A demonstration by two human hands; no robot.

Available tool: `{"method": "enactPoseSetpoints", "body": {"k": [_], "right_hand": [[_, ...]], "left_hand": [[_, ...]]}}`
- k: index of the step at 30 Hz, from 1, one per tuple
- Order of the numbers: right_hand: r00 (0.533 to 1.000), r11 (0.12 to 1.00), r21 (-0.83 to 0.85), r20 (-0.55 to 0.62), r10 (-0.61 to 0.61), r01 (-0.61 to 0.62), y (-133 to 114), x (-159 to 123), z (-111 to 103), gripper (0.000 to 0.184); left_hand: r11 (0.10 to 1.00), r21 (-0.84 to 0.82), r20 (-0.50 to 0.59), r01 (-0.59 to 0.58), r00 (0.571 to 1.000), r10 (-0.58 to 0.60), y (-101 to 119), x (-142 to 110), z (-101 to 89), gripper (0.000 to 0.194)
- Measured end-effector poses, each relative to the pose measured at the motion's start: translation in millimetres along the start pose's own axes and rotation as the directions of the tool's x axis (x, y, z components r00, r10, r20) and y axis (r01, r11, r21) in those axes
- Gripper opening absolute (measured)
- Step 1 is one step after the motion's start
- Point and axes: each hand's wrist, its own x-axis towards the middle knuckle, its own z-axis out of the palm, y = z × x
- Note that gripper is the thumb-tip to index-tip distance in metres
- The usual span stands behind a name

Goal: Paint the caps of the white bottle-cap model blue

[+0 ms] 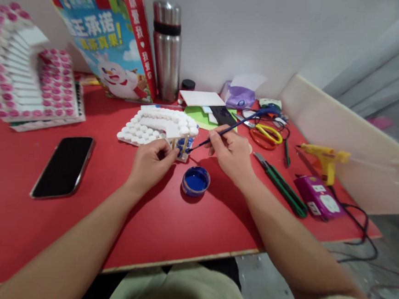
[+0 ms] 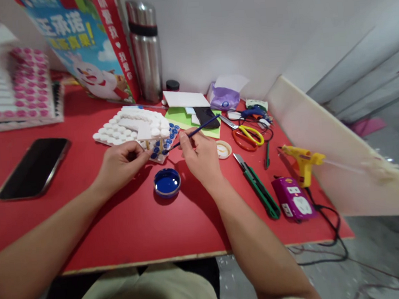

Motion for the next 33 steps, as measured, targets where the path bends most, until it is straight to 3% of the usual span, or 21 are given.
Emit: {"method": "enactPoseSetpoints", "body": {"k": [7,12,18,23,29,33], "right_hand": [[0.997,0.998,0.036,0.066,-0.046,0.044,-0.9,-0.8,2.5,0.031],[1.000,1.000,0.014,-0.001,-0.023,0.023,0.4,-0.1,1.0,0.031],[0.996,0.997,0.045,0.055,-0.073,0.070,0.5,-0.5,1.9,0.027],[0.999,0.999,0.016,-0.009,-0.040,0.040,1.8,0.9,-0.2,0.028],[0.997,0.999,0.029,0.065,-0.047,0.045,-0.6,-0.9,2.4,0.035],[0.999,0.999,-0.026,0.027,-0.021,0.022,0.1,0.1,0.6,0.030]], "left_hand": [[1.000,0.009,0.012,-0.020,1.000,0.020,1.0,-0.6,0.0,0.035],[1.000,0.012,0.009,-0.013,1.000,0.013,0.3,-0.7,0.0,0.034],[1.000,0.017,0.002,-0.021,1.000,0.021,0.0,-0.9,-0.2,0.033],[1.000,0.017,-0.004,-0.025,1.000,0.025,-1.7,-0.6,0.9,0.034],[0.999,0.002,0.005,-0.040,0.999,0.040,-0.8,-0.1,0.6,0.034],[1.000,0.009,0.007,-0.028,1.000,0.028,-0.1,-0.2,0.3,0.034]]}}
